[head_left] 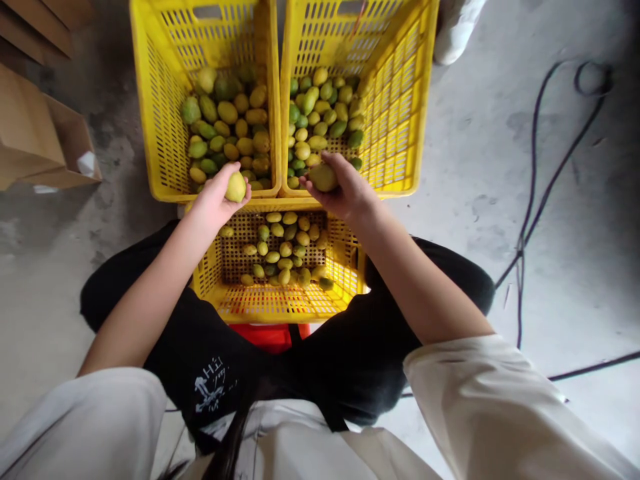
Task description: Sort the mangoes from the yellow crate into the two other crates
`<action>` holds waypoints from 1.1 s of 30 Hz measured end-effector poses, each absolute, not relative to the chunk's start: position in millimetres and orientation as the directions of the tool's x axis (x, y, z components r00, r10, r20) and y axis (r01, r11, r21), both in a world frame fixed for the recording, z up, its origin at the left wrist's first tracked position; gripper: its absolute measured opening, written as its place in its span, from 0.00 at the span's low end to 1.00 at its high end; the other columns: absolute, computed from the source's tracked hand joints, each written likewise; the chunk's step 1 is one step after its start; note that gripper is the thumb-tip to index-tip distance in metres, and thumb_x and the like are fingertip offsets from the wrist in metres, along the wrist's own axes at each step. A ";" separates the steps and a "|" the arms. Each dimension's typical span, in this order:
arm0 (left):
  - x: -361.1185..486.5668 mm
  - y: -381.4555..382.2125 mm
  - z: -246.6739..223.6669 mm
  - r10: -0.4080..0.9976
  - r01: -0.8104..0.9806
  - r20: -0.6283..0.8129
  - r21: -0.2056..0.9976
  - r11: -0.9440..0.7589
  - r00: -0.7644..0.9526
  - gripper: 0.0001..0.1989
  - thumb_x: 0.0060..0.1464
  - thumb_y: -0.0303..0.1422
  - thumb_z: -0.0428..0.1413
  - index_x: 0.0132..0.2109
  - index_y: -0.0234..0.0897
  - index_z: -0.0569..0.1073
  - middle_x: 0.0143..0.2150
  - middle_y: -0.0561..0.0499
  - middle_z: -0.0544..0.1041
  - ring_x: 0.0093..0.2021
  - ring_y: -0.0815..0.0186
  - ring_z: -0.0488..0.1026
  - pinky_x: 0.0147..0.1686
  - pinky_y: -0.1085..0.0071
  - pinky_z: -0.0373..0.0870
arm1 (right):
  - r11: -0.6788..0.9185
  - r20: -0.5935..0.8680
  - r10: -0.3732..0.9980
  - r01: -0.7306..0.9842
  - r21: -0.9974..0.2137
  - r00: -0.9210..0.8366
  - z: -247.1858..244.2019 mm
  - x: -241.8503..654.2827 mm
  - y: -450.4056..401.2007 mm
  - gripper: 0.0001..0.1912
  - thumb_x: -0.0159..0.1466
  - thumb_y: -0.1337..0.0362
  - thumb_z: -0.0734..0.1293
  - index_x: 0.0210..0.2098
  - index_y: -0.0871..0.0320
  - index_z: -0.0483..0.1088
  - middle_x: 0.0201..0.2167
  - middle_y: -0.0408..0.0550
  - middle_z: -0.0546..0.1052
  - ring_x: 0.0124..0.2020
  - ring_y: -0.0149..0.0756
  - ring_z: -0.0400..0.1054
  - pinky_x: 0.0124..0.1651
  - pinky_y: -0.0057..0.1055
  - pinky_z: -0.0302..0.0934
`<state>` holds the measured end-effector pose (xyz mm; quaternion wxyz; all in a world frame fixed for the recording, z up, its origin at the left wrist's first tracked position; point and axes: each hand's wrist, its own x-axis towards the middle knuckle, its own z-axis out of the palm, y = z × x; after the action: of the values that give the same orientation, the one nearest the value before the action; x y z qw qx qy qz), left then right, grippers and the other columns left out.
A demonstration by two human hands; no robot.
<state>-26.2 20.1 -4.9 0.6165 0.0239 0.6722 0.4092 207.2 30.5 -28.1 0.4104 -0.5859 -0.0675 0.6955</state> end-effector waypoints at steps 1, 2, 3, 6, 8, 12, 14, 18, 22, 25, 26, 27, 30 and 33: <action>-26.9 20.1 -6.5 0.539 -0.472 -0.806 0.585 0.659 -0.247 0.17 0.63 0.36 0.79 0.46 0.47 0.77 0.34 0.56 0.80 0.37 0.64 0.84 0.41 0.71 0.85 | -0.676 -0.772 0.636 -0.481 -0.558 0.003 -28.1 209.6 32.4 0.09 0.83 0.54 0.71 0.49 0.51 0.75 0.40 0.47 0.82 0.47 0.40 0.86 0.40 0.27 0.85; -27.7 19.9 -8.3 0.543 -0.466 -0.802 0.590 0.659 -0.248 0.16 0.65 0.37 0.78 0.47 0.46 0.77 0.35 0.55 0.81 0.38 0.63 0.84 0.43 0.69 0.86 | -0.695 -0.780 0.625 -0.467 -0.547 -0.017 -28.2 211.7 34.0 0.10 0.84 0.53 0.69 0.50 0.52 0.76 0.41 0.48 0.83 0.48 0.41 0.86 0.40 0.27 0.85; -28.8 19.5 -10.2 0.548 -0.455 -0.800 0.593 0.664 -0.243 0.15 0.66 0.37 0.77 0.47 0.46 0.78 0.36 0.54 0.81 0.40 0.62 0.85 0.45 0.68 0.87 | -0.709 -0.786 0.617 -0.455 -0.539 -0.032 -28.5 213.1 35.3 0.10 0.85 0.54 0.66 0.51 0.52 0.76 0.42 0.49 0.84 0.49 0.41 0.86 0.41 0.28 0.86; -32.2 17.3 -15.0 0.568 -0.403 -0.794 0.602 0.689 -0.215 0.13 0.70 0.39 0.74 0.48 0.44 0.78 0.40 0.51 0.83 0.44 0.59 0.86 0.50 0.62 0.89 | -0.716 -0.791 0.611 -0.441 -0.541 -0.023 -29.6 214.1 36.0 0.12 0.85 0.58 0.63 0.50 0.53 0.77 0.45 0.51 0.84 0.55 0.41 0.85 0.50 0.30 0.87; -33.7 15.6 -16.5 0.584 -0.356 -0.788 0.612 0.706 -0.197 0.11 0.72 0.41 0.72 0.49 0.43 0.79 0.42 0.49 0.84 0.46 0.57 0.86 0.52 0.58 0.89 | -0.712 -0.781 0.624 -0.428 -0.557 -0.021 -30.9 214.4 34.6 0.12 0.85 0.58 0.64 0.47 0.53 0.77 0.45 0.51 0.83 0.56 0.41 0.84 0.55 0.32 0.87; -32.2 14.1 -13.1 0.590 -0.293 -0.787 0.616 0.731 -0.180 0.11 0.76 0.44 0.68 0.52 0.43 0.81 0.43 0.47 0.84 0.48 0.54 0.87 0.51 0.57 0.89 | -0.676 -0.713 0.700 -0.364 -0.641 -0.044 -37.5 219.3 31.4 0.10 0.81 0.55 0.73 0.44 0.53 0.76 0.44 0.48 0.80 0.56 0.41 0.82 0.59 0.36 0.87; -29.5 14.8 -8.3 0.586 -0.276 -0.792 0.610 0.743 -0.174 0.12 0.76 0.45 0.68 0.51 0.42 0.81 0.40 0.48 0.84 0.46 0.55 0.88 0.48 0.60 0.88 | -0.619 -0.643 0.765 -0.303 -0.724 -0.025 -43.1 222.8 31.2 0.12 0.76 0.55 0.79 0.45 0.52 0.75 0.47 0.47 0.79 0.55 0.40 0.82 0.58 0.38 0.88; -23.5 17.3 2.5 0.580 -0.218 -0.790 0.613 0.759 -0.199 0.15 0.68 0.39 0.77 0.44 0.41 0.78 0.33 0.53 0.80 0.36 0.61 0.85 0.41 0.67 0.83 | -0.478 -0.487 0.872 -0.122 -0.870 0.051 -54.2 228.0 35.8 0.21 0.70 0.46 0.83 0.48 0.50 0.75 0.48 0.47 0.80 0.55 0.46 0.85 0.53 0.43 0.89; -22.4 18.4 4.8 0.551 -0.201 -0.797 0.598 0.776 -0.247 0.15 0.63 0.26 0.76 0.40 0.41 0.76 0.28 0.56 0.77 0.31 0.66 0.80 0.40 0.69 0.83 | -0.514 -0.518 0.847 -0.060 -0.856 0.118 -56.6 230.5 41.1 0.20 0.78 0.41 0.74 0.45 0.51 0.75 0.41 0.51 0.82 0.53 0.54 0.88 0.47 0.44 0.88; -25.1 17.3 0.0 0.545 -0.232 -0.802 0.594 0.771 -0.243 0.11 0.67 0.27 0.73 0.43 0.41 0.78 0.29 0.56 0.77 0.32 0.65 0.80 0.43 0.65 0.88 | -0.541 -0.544 0.836 -0.056 -0.839 0.072 -55.1 231.2 39.5 0.20 0.78 0.42 0.72 0.45 0.52 0.76 0.41 0.52 0.83 0.53 0.53 0.88 0.48 0.44 0.88; -26.2 16.6 -2.1 0.547 -0.239 -0.804 0.593 0.769 -0.232 0.11 0.68 0.29 0.73 0.44 0.41 0.78 0.30 0.55 0.77 0.32 0.65 0.80 0.43 0.64 0.89 | -0.546 -0.548 0.836 -0.058 -0.836 0.037 -54.8 231.2 38.0 0.19 0.78 0.42 0.73 0.46 0.52 0.77 0.42 0.51 0.82 0.54 0.52 0.87 0.49 0.44 0.87; -27.2 15.8 -4.1 0.547 -0.241 -0.809 0.587 0.773 -0.216 0.10 0.69 0.31 0.73 0.45 0.41 0.78 0.31 0.55 0.78 0.32 0.64 0.80 0.42 0.65 0.89 | -0.553 -0.554 0.832 -0.065 -0.831 0.001 -54.5 231.0 36.2 0.18 0.77 0.43 0.75 0.47 0.52 0.78 0.43 0.50 0.82 0.53 0.50 0.86 0.49 0.43 0.87; -28.7 13.5 -9.6 0.524 -0.209 -0.836 0.548 0.809 -0.164 0.11 0.72 0.38 0.73 0.49 0.41 0.80 0.33 0.53 0.79 0.31 0.64 0.81 0.34 0.70 0.83 | -0.592 -0.588 0.806 -0.107 -0.799 -0.068 -53.1 229.0 30.5 0.14 0.72 0.52 0.80 0.50 0.51 0.79 0.44 0.46 0.81 0.50 0.45 0.84 0.47 0.39 0.86; -28.0 13.8 -13.6 0.485 -0.192 -0.862 0.505 0.841 -0.143 0.12 0.75 0.44 0.69 0.53 0.42 0.82 0.33 0.52 0.78 0.30 0.62 0.82 0.28 0.73 0.75 | -0.654 -0.651 0.756 -0.140 -0.744 -0.069 -51.1 225.2 26.1 0.16 0.67 0.60 0.83 0.51 0.50 0.80 0.44 0.45 0.80 0.44 0.41 0.83 0.42 0.35 0.85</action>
<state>-28.0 13.8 -13.6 0.6464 0.1033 0.7091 0.2622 225.2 26.1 -51.1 0.3273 -0.5986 -0.2572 0.6845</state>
